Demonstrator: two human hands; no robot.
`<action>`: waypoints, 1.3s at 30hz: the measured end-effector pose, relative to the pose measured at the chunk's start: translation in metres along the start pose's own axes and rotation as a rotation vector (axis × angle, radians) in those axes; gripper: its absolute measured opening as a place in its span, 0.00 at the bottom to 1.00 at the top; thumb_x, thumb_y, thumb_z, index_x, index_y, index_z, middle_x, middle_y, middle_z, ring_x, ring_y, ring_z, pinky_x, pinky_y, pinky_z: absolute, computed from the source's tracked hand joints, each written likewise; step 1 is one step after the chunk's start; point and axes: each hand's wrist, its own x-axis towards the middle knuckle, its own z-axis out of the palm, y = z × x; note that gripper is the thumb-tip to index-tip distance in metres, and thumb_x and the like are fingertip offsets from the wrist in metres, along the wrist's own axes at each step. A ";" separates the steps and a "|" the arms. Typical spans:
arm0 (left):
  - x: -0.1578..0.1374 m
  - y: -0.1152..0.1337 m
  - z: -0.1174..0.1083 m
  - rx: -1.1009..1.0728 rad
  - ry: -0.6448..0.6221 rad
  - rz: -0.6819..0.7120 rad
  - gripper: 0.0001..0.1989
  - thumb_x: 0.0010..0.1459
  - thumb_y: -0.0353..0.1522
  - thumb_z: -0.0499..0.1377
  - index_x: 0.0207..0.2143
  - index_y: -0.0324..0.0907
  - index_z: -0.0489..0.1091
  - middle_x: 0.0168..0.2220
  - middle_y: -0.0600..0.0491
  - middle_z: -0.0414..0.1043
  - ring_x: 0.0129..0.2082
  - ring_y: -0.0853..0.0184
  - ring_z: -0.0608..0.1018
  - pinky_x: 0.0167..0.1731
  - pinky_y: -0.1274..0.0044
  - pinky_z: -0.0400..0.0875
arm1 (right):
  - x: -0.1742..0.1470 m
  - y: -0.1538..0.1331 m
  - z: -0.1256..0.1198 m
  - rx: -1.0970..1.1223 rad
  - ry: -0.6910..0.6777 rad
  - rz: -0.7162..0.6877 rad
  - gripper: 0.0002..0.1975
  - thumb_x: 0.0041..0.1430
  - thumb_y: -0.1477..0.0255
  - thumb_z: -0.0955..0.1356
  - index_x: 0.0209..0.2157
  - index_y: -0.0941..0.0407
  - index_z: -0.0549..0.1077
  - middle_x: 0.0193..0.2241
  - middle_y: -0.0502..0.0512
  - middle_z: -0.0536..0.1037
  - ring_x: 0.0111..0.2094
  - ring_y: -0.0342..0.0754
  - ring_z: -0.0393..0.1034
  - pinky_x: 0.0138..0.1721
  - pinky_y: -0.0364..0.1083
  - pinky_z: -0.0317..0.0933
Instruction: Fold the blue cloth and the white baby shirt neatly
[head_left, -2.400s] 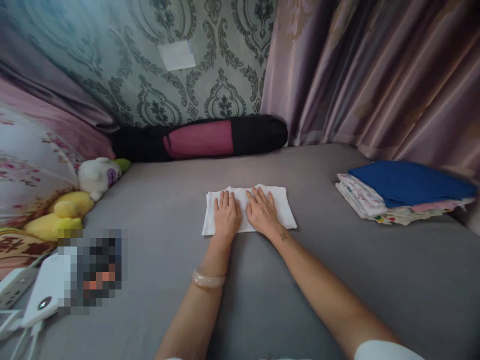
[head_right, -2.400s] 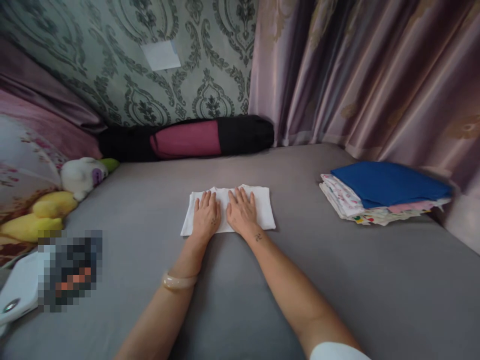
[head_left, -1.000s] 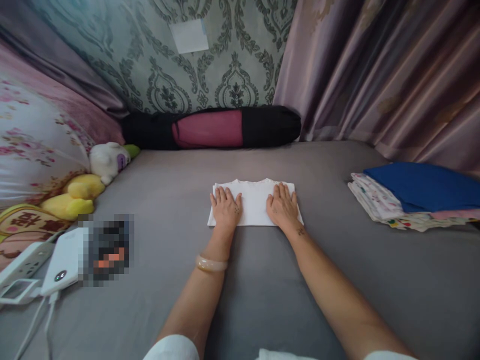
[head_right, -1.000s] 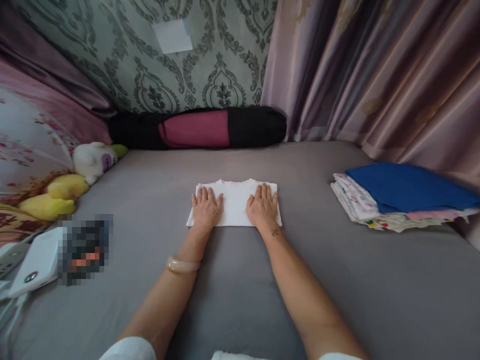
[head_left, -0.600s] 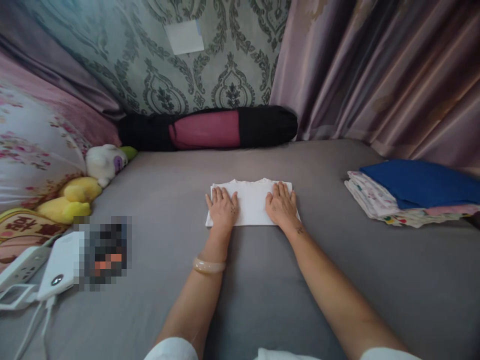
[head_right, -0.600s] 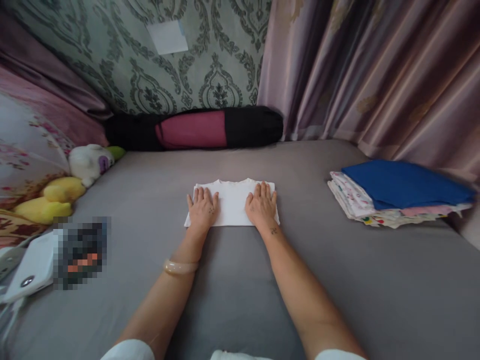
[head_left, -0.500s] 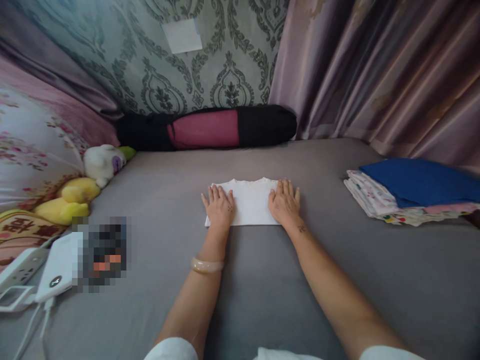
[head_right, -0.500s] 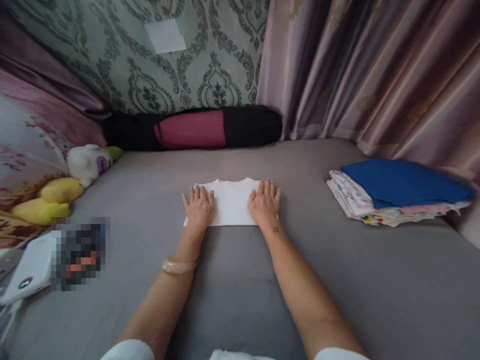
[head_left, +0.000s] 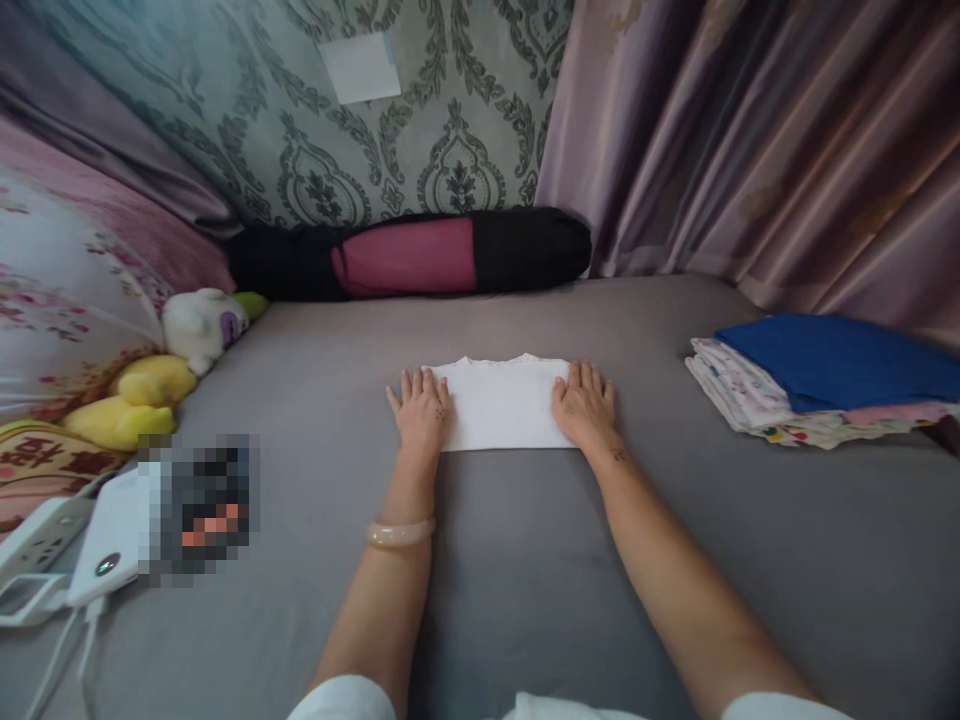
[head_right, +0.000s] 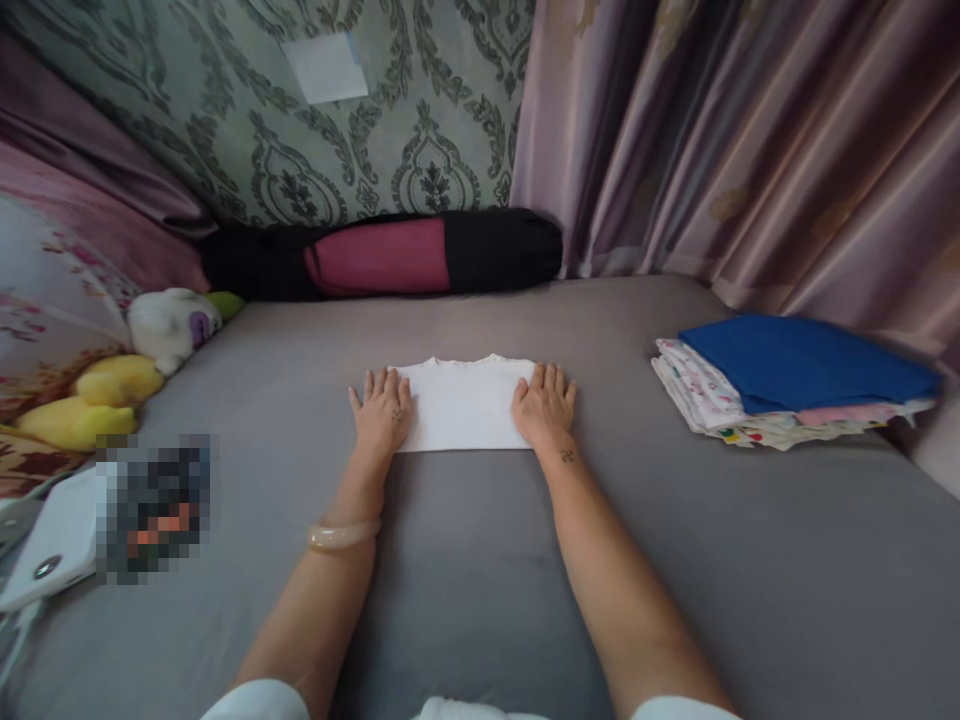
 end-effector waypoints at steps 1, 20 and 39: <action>0.000 -0.002 0.000 0.003 -0.027 0.002 0.27 0.66 0.39 0.39 0.60 0.37 0.61 0.63 0.41 0.58 0.65 0.51 0.55 0.61 0.50 0.44 | 0.000 0.002 0.001 0.000 -0.010 0.005 0.29 0.67 0.66 0.50 0.63 0.69 0.55 0.63 0.70 0.57 0.64 0.59 0.47 0.61 0.60 0.41; 0.009 0.005 -0.005 -0.507 0.347 -0.018 0.17 0.64 0.37 0.47 0.45 0.40 0.71 0.49 0.42 0.73 0.54 0.59 0.72 0.57 0.65 0.60 | -0.021 -0.055 -0.005 0.082 -0.013 -0.454 0.28 0.68 0.66 0.52 0.63 0.66 0.56 0.65 0.63 0.52 0.66 0.54 0.41 0.65 0.56 0.33; 0.039 -0.062 0.005 -1.790 0.313 -0.701 0.11 0.52 0.39 0.47 0.25 0.44 0.62 0.35 0.49 0.73 0.44 0.66 0.76 0.39 0.75 0.70 | -0.025 -0.109 0.002 0.070 -0.145 -0.479 0.30 0.68 0.64 0.52 0.64 0.68 0.52 0.66 0.64 0.50 0.67 0.54 0.40 0.64 0.56 0.35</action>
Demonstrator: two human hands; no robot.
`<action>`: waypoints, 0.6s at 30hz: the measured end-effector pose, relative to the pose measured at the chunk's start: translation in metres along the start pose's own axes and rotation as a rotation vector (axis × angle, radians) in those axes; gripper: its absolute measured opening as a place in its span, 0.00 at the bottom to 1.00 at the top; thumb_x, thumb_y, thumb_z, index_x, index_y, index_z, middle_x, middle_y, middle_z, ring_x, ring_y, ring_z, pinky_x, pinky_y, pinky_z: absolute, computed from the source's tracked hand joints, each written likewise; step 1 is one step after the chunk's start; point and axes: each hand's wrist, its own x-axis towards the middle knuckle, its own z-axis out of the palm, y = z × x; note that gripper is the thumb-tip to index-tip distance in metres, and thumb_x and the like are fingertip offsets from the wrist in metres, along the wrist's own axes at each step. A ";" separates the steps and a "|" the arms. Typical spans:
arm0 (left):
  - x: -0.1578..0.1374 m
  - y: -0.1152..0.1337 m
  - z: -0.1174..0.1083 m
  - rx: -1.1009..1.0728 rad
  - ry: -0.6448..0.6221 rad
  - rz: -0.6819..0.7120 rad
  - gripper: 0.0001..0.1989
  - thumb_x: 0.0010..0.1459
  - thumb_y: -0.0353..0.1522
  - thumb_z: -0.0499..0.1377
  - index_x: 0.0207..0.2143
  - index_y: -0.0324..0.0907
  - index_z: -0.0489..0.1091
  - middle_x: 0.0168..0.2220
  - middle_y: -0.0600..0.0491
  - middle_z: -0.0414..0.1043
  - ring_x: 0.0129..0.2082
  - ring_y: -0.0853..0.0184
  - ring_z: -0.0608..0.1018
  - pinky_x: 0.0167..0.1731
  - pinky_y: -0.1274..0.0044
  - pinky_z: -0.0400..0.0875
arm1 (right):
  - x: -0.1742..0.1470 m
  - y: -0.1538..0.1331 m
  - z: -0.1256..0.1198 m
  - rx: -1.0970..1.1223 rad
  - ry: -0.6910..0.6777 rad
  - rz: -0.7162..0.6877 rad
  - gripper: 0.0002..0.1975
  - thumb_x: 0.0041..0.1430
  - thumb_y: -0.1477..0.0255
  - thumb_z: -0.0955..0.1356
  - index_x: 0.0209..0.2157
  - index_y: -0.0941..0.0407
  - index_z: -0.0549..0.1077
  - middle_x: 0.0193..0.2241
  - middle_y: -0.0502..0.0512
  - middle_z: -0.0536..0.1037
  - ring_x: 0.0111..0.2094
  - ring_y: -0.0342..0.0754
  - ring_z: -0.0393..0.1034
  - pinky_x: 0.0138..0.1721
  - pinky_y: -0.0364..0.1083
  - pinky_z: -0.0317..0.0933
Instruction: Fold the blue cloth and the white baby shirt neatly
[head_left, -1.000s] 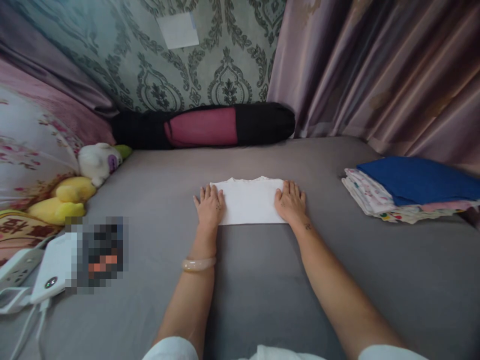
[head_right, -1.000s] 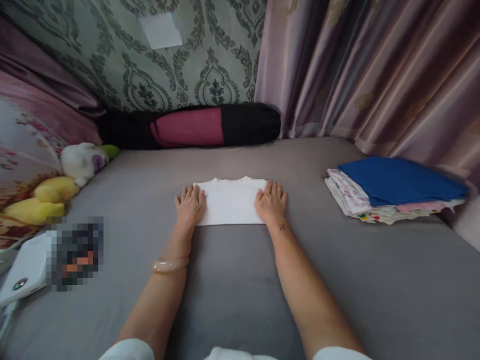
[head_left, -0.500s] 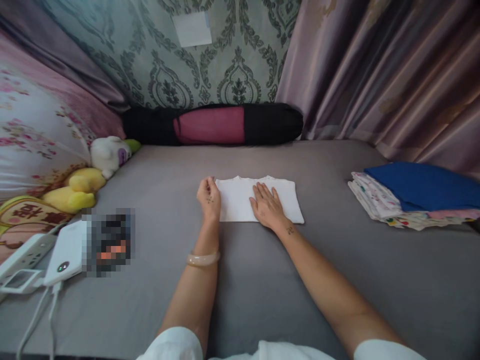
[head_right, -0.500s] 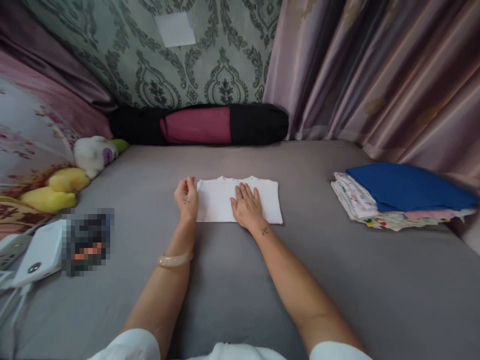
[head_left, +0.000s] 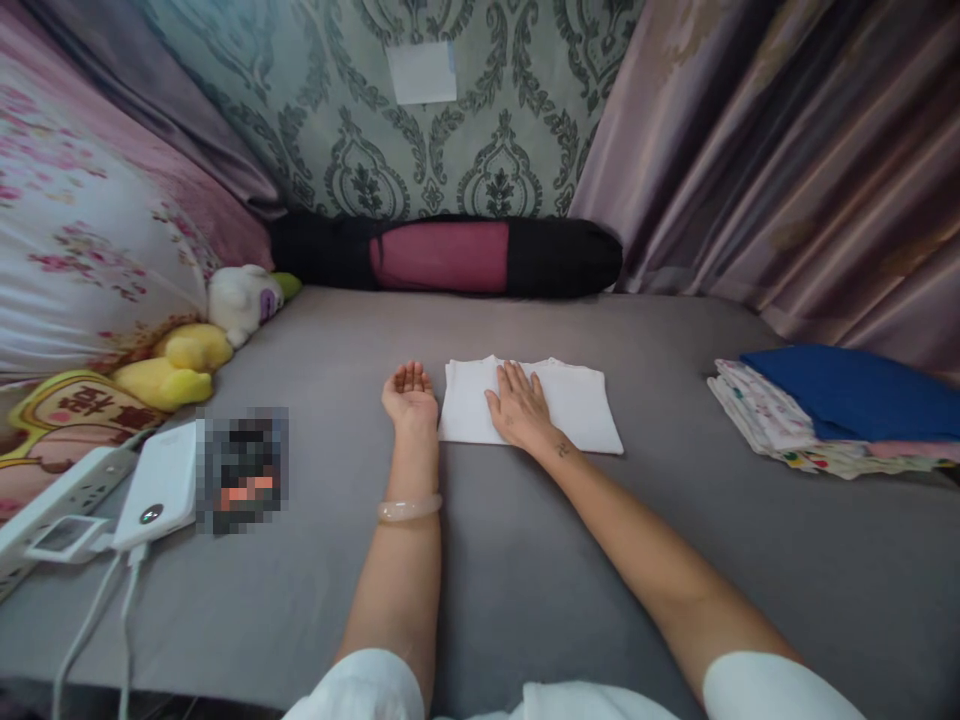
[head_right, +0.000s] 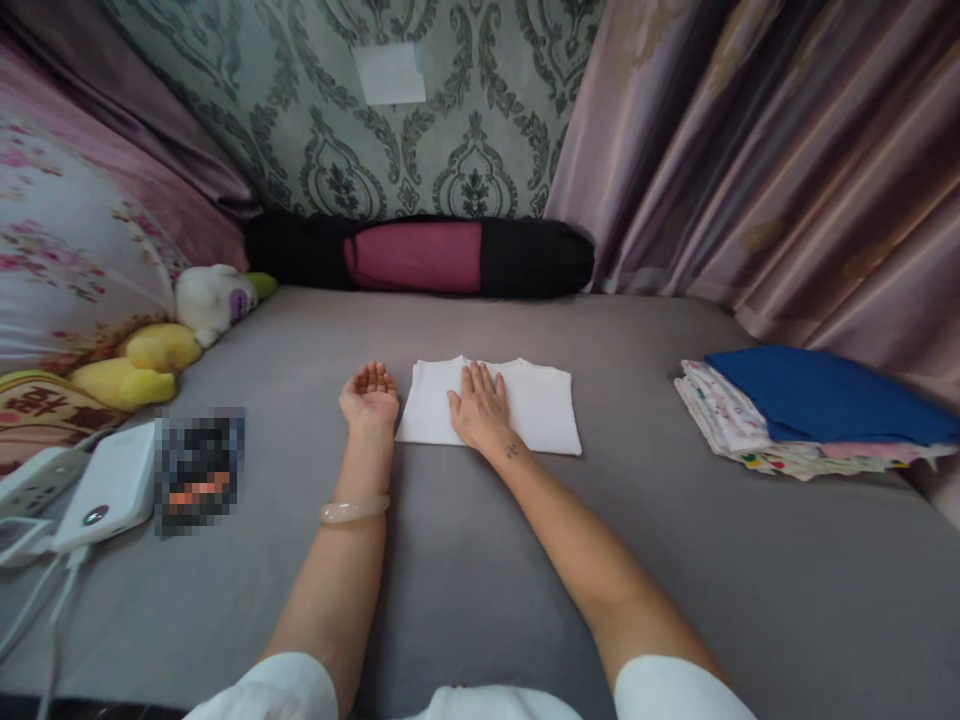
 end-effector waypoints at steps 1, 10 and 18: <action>0.001 0.001 -0.002 -0.008 0.006 -0.004 0.10 0.52 0.38 0.46 0.25 0.44 0.62 0.35 0.48 0.72 0.45 0.65 0.76 0.38 0.75 0.70 | 0.002 -0.003 0.003 0.002 0.004 0.006 0.30 0.68 0.63 0.52 0.64 0.68 0.52 0.66 0.65 0.51 0.67 0.54 0.40 0.64 0.56 0.35; 0.000 0.002 0.001 -0.168 0.105 -0.058 0.11 0.55 0.32 0.44 0.27 0.43 0.65 0.35 0.46 0.74 0.46 0.65 0.76 0.36 0.76 0.71 | 0.004 -0.004 0.013 -0.010 0.020 0.022 0.30 0.68 0.63 0.51 0.64 0.67 0.53 0.65 0.64 0.52 0.66 0.54 0.41 0.64 0.56 0.34; -0.001 0.003 0.000 -0.225 0.105 -0.074 0.10 0.54 0.31 0.45 0.27 0.43 0.65 0.31 0.48 0.72 0.39 0.66 0.77 0.34 0.76 0.70 | 0.021 -0.028 0.010 0.028 0.002 0.043 0.30 0.68 0.63 0.52 0.64 0.68 0.53 0.66 0.67 0.50 0.66 0.56 0.40 0.64 0.57 0.34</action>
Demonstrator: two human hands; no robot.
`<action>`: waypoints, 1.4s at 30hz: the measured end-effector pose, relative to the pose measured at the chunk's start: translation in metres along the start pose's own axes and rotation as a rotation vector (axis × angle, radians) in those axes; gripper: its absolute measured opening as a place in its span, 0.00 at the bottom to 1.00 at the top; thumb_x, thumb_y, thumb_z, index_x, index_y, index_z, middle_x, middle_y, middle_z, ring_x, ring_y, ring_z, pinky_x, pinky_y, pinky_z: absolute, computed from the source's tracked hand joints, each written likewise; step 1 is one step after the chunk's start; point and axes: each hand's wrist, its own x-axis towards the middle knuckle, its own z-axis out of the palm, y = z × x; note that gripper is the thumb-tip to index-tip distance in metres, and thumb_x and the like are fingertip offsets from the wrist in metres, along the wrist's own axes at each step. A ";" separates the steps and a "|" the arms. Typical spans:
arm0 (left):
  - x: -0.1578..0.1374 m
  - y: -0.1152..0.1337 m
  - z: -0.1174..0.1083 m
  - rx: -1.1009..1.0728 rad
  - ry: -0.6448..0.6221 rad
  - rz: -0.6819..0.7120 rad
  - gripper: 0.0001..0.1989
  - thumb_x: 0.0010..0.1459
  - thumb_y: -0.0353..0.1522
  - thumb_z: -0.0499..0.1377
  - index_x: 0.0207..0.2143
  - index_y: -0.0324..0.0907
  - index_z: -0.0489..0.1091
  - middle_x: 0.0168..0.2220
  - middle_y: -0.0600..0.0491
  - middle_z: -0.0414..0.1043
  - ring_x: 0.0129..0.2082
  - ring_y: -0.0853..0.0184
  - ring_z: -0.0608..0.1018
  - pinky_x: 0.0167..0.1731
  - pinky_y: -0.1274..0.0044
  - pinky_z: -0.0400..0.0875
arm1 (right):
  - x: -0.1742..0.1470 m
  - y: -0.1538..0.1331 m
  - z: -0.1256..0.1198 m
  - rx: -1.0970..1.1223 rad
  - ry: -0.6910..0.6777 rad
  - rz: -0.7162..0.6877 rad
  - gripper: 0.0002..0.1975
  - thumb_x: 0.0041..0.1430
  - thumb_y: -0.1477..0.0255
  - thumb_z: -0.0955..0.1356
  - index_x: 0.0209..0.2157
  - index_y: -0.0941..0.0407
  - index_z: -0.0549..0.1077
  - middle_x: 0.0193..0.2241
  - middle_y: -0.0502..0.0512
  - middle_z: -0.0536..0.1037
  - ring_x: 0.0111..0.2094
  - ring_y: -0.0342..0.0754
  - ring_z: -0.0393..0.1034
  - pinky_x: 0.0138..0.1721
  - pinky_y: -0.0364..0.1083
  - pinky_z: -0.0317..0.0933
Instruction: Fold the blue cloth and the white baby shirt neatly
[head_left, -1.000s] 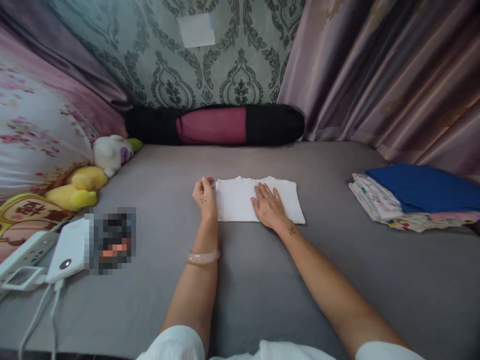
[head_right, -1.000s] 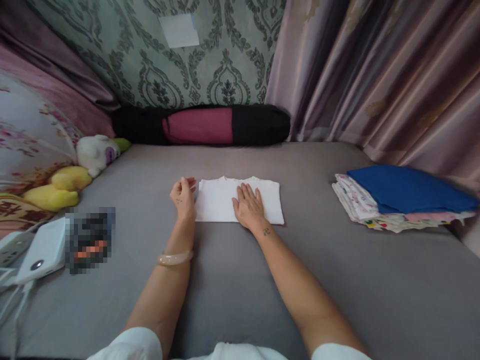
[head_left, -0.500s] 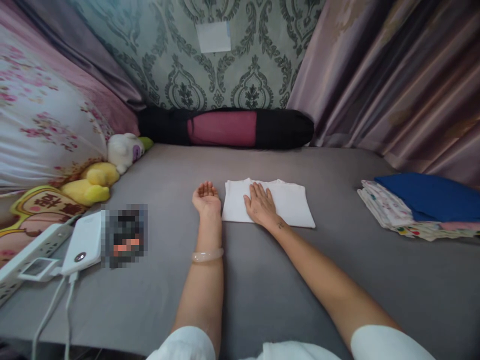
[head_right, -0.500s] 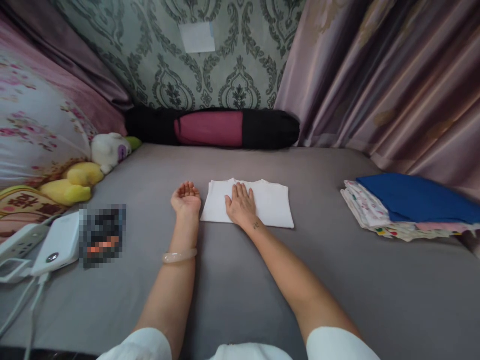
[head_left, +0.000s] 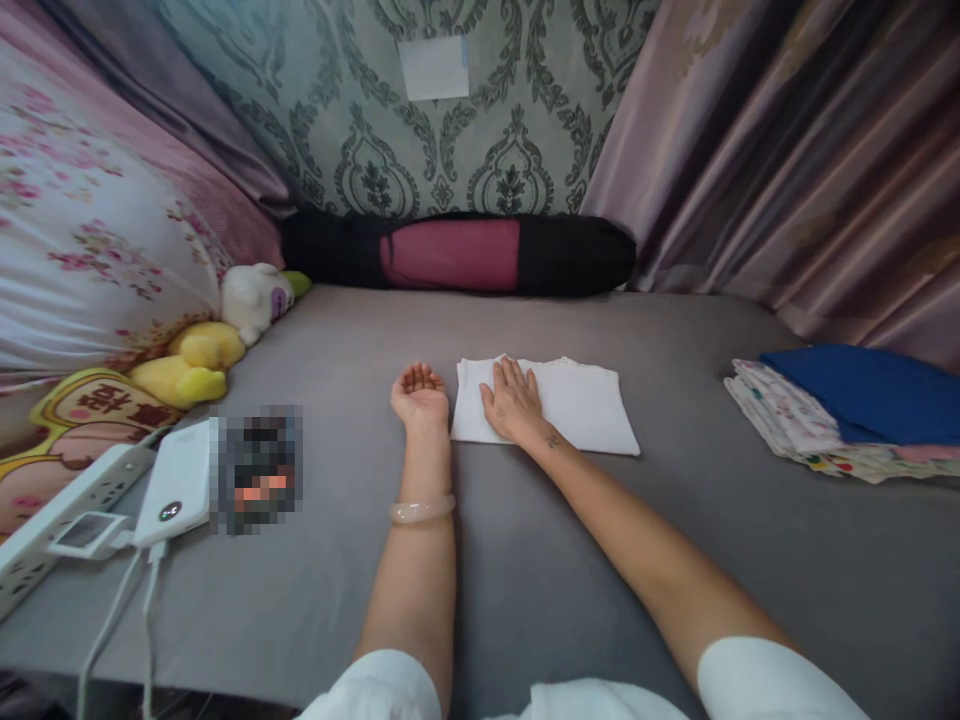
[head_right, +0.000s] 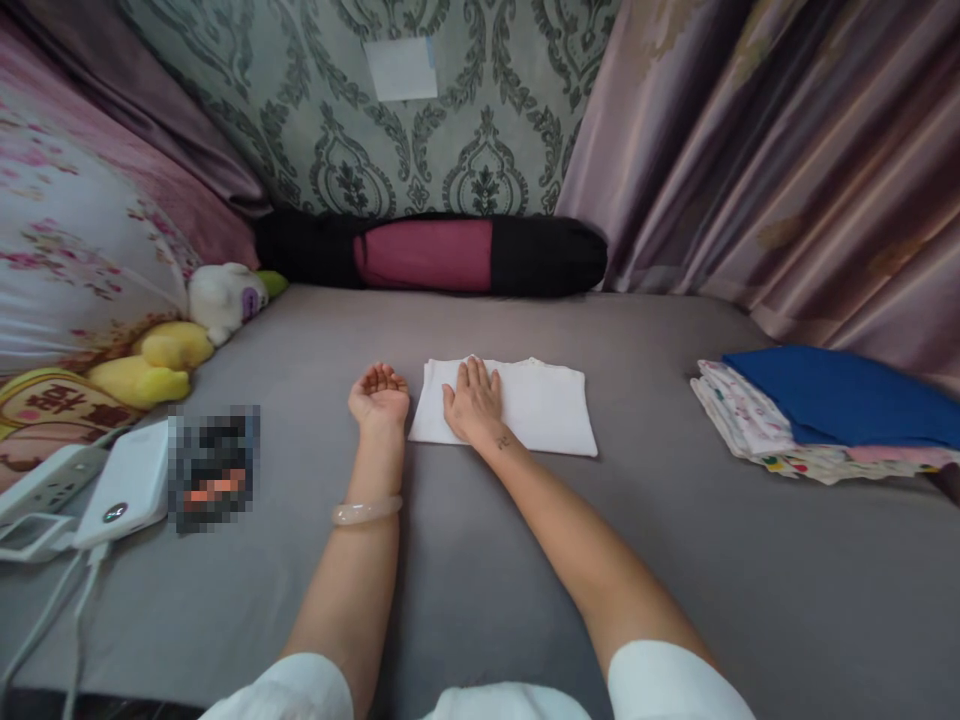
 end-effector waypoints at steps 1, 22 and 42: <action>-0.001 0.001 0.001 -0.020 -0.003 -0.016 0.10 0.54 0.30 0.45 0.27 0.43 0.65 0.30 0.49 0.72 0.38 0.67 0.77 0.34 0.77 0.69 | 0.002 -0.002 0.002 0.004 0.002 0.012 0.30 0.68 0.63 0.53 0.64 0.69 0.53 0.66 0.67 0.50 0.66 0.56 0.41 0.64 0.57 0.34; -0.017 0.015 0.011 -0.310 0.049 -0.204 0.10 0.56 0.27 0.46 0.26 0.42 0.64 0.23 0.57 0.66 0.21 0.74 0.71 0.25 0.81 0.62 | 0.002 -0.029 0.018 0.040 0.125 -0.056 0.28 0.67 0.66 0.55 0.61 0.69 0.59 0.63 0.68 0.57 0.65 0.56 0.46 0.63 0.57 0.35; -0.007 0.018 0.004 -0.395 -0.074 -0.059 0.12 0.57 0.29 0.47 0.24 0.41 0.66 0.21 0.55 0.68 0.22 0.74 0.71 0.26 0.80 0.64 | -0.009 -0.049 0.015 0.063 0.031 -0.124 0.29 0.66 0.66 0.54 0.63 0.70 0.55 0.64 0.69 0.54 0.65 0.58 0.44 0.64 0.58 0.33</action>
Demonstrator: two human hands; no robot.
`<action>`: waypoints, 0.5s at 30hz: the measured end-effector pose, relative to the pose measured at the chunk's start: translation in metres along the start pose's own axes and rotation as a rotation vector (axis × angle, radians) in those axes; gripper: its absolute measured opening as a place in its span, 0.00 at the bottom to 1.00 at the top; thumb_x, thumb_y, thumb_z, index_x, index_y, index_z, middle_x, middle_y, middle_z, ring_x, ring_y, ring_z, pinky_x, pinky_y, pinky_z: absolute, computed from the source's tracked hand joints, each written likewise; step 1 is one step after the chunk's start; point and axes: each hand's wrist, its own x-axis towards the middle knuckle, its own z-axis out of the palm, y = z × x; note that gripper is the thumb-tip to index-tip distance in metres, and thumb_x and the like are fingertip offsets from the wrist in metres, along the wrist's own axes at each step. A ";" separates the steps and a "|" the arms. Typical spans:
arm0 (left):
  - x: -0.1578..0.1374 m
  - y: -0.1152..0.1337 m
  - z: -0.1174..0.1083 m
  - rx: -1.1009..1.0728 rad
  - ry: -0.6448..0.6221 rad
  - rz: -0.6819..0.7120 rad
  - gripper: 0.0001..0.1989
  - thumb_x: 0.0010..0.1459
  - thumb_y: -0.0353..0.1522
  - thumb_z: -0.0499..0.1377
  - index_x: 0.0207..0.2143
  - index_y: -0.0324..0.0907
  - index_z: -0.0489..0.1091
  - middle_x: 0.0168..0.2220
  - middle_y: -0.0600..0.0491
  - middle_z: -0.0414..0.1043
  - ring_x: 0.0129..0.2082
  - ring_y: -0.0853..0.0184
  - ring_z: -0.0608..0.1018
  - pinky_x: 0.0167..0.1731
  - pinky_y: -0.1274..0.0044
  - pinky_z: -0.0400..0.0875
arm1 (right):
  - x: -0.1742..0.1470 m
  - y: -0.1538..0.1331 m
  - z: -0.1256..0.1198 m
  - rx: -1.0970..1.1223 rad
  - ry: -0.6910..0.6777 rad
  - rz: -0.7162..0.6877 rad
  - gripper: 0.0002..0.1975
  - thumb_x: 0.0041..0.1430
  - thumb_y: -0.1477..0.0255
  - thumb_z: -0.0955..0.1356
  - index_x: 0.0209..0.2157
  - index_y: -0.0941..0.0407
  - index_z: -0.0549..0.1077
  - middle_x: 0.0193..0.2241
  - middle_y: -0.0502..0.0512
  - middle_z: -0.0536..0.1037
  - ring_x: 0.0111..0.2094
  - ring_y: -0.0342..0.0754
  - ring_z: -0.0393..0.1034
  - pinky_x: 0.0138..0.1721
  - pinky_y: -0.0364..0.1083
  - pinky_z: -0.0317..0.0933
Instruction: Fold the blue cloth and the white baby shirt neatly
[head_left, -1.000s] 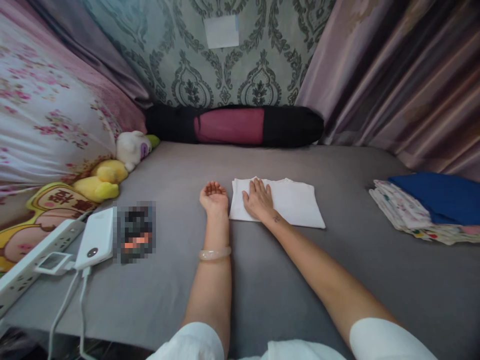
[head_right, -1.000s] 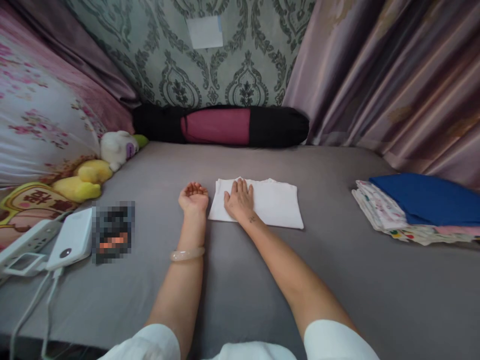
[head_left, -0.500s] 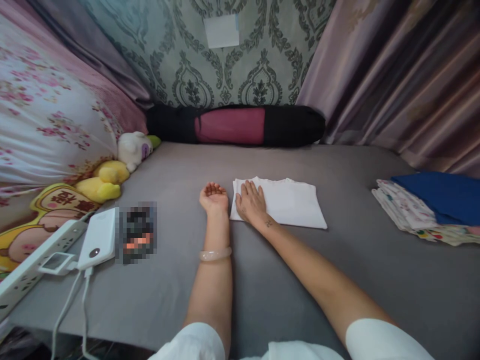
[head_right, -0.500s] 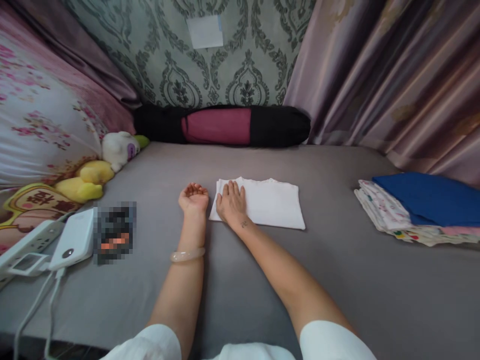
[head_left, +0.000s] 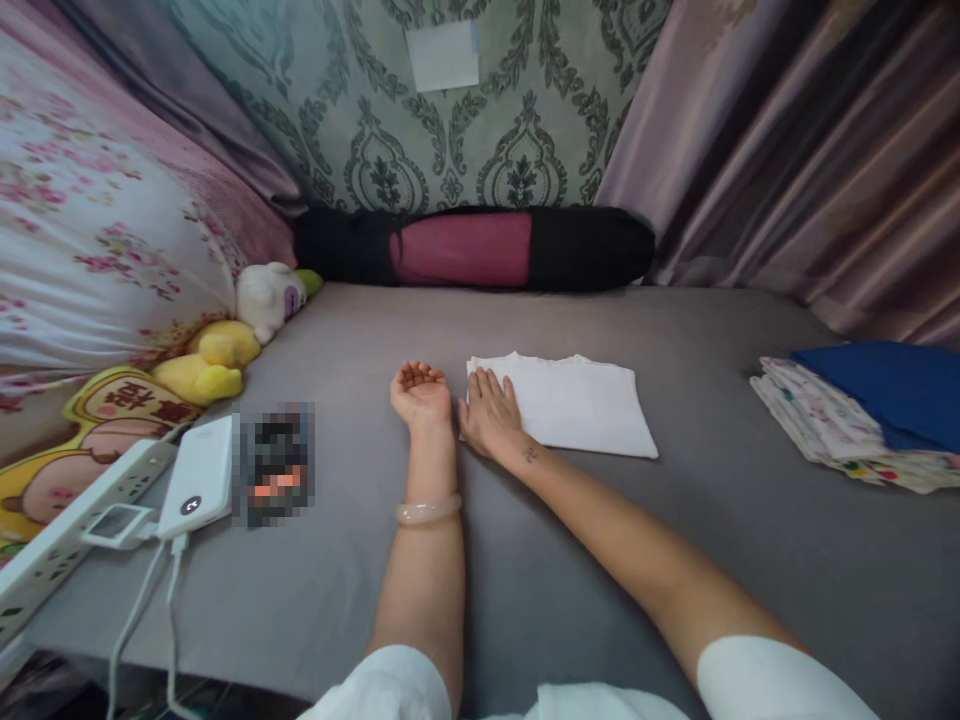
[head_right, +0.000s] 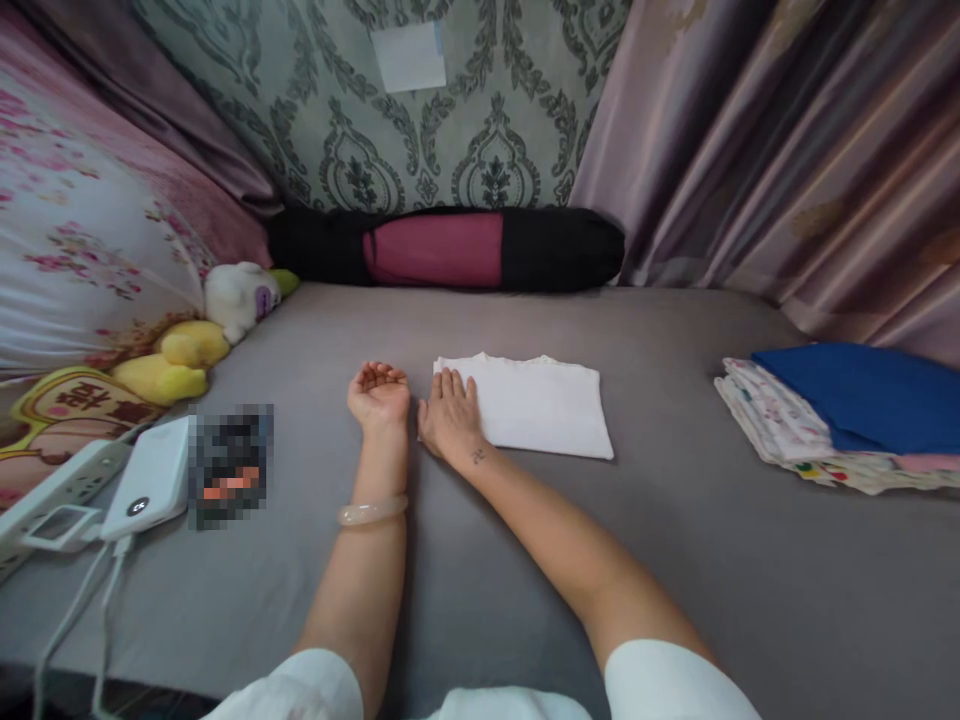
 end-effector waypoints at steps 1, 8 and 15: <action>-0.001 0.001 0.001 -0.012 -0.001 -0.005 0.12 0.57 0.29 0.47 0.24 0.41 0.66 0.21 0.56 0.68 0.21 0.74 0.71 0.26 0.81 0.64 | 0.003 -0.001 0.000 0.000 0.010 -0.004 0.29 0.66 0.67 0.54 0.63 0.70 0.55 0.64 0.69 0.53 0.65 0.58 0.44 0.64 0.58 0.32; 0.001 0.003 0.000 -0.005 0.002 -0.003 0.11 0.56 0.28 0.47 0.25 0.41 0.66 0.21 0.56 0.68 0.21 0.74 0.72 0.26 0.80 0.64 | 0.018 -0.002 0.007 0.015 -0.028 0.005 0.30 0.66 0.65 0.54 0.63 0.70 0.55 0.65 0.68 0.52 0.66 0.57 0.42 0.64 0.57 0.34; 0.000 -0.006 0.003 0.282 -0.074 0.032 0.10 0.56 0.33 0.49 0.26 0.42 0.68 0.24 0.55 0.70 0.23 0.73 0.73 0.28 0.80 0.64 | 0.019 0.002 0.002 0.047 -0.085 -0.024 0.29 0.67 0.67 0.53 0.63 0.68 0.55 0.65 0.66 0.51 0.66 0.56 0.42 0.64 0.57 0.35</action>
